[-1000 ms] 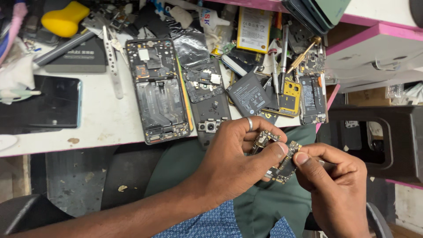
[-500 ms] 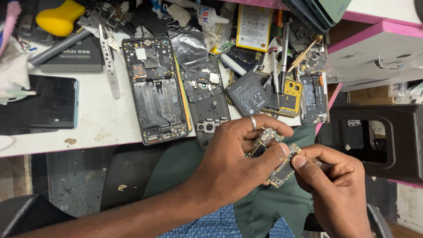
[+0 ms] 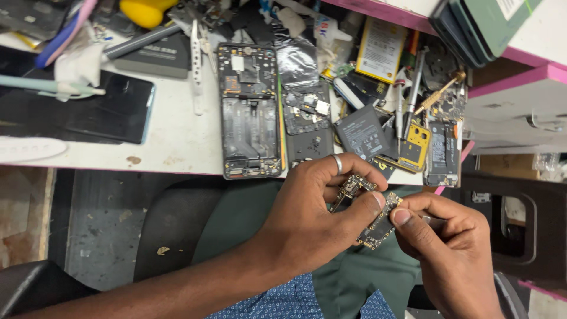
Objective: The person holds a small circuit board with a camera module and uses a white plastic spudger to pry and separate components. They repeatedly lift and reposition the camera module while working over a cluttered electronics repair bench.
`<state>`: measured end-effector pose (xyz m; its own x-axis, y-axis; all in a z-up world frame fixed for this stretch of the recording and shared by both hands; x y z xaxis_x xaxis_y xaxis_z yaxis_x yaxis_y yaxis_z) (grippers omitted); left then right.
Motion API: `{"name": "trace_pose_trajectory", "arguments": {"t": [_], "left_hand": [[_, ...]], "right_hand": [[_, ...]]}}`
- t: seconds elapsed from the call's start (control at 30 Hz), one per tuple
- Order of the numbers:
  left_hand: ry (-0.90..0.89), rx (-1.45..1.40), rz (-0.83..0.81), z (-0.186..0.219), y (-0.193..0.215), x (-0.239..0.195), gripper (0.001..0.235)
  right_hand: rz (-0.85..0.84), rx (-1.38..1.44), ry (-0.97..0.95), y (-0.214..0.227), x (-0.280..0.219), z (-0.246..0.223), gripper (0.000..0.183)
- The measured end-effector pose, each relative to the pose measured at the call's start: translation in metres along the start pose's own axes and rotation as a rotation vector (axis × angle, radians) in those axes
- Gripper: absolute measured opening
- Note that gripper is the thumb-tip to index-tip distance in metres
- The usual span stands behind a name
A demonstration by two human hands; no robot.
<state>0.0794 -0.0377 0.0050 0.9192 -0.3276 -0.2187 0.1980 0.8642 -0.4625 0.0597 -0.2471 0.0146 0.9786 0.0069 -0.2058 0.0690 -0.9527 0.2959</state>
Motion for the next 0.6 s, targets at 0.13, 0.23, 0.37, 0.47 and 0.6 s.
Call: {"name": "trace_pose_trajectory", "arguments": {"t": [0.13,0.23,0.37,0.47,0.6], "left_hand": [[-0.029,-0.026,0.065,0.002,0.01,-0.008,0.017],[-0.022,-0.018,0.122,0.004,0.019,-0.015,0.017],[-0.083,0.02,0.199,0.009,0.032,-0.025,0.015],[-0.133,0.019,0.244,0.011,0.04,-0.034,0.014],[-0.163,-0.02,0.322,0.01,0.049,-0.043,0.013]], "right_hand": [[-0.056,0.071,0.016,-0.012,0.006,-0.003,0.015],[-0.098,0.083,0.005,-0.022,0.012,-0.005,0.015],[-0.149,0.061,-0.02,-0.037,0.018,-0.008,0.017],[-0.208,0.035,-0.033,-0.049,0.022,-0.013,0.02],[-0.302,-0.003,-0.077,-0.068,0.026,-0.018,0.022]]}}
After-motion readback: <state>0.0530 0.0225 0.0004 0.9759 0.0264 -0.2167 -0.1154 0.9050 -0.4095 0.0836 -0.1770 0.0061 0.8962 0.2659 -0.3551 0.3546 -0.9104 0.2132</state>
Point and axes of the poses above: each hand's wrist, its own x-axis towards the middle knuckle, its own y-axis out of the back of the hand, z = x × y, the point moved 6 cm from there along x, towards the middle knuckle, and after that the axes turned 8 degrees about y, right-handed, at the moved point
